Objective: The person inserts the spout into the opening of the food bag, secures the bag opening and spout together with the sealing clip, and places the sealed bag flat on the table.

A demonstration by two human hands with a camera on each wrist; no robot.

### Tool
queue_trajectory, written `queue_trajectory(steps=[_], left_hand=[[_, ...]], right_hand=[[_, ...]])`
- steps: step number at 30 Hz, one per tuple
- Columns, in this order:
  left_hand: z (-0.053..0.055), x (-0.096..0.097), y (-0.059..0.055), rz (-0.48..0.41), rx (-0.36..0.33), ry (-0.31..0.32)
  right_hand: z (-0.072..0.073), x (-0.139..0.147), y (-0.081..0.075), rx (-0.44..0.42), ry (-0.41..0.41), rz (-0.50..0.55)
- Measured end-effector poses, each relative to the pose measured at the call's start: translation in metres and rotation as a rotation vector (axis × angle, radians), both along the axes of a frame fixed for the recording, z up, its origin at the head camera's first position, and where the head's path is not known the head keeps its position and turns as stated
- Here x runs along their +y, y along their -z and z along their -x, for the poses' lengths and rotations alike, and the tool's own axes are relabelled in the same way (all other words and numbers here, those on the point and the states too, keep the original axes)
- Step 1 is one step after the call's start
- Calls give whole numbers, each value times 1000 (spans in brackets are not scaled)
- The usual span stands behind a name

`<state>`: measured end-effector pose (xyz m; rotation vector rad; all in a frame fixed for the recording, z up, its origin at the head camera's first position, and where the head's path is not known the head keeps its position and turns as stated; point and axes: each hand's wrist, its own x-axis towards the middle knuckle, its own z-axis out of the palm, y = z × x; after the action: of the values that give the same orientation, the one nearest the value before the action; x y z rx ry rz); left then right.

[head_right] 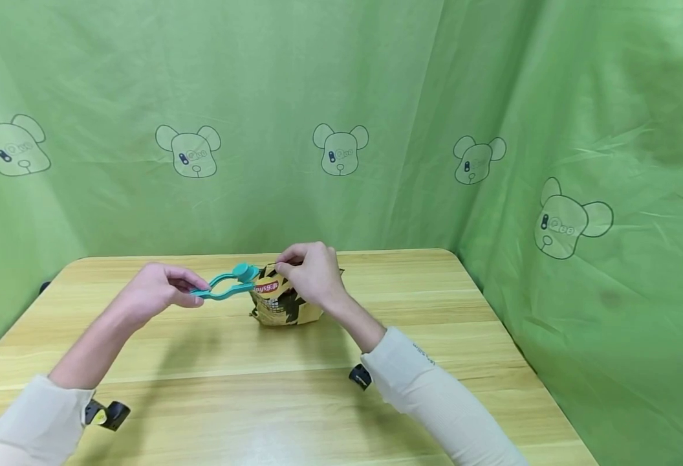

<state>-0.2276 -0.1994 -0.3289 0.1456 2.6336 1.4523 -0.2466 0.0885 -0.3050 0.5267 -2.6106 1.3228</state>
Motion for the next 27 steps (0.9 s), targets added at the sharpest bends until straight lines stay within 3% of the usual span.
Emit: queue_trajectory(steps=[13,27], left_hand=[[1,13,3,-73,-21,11],[5,30,3,-156,0,37]], right_hand=[[0,0,-1,-1,0,-5],[2,0,1,-15,-1,-2]])
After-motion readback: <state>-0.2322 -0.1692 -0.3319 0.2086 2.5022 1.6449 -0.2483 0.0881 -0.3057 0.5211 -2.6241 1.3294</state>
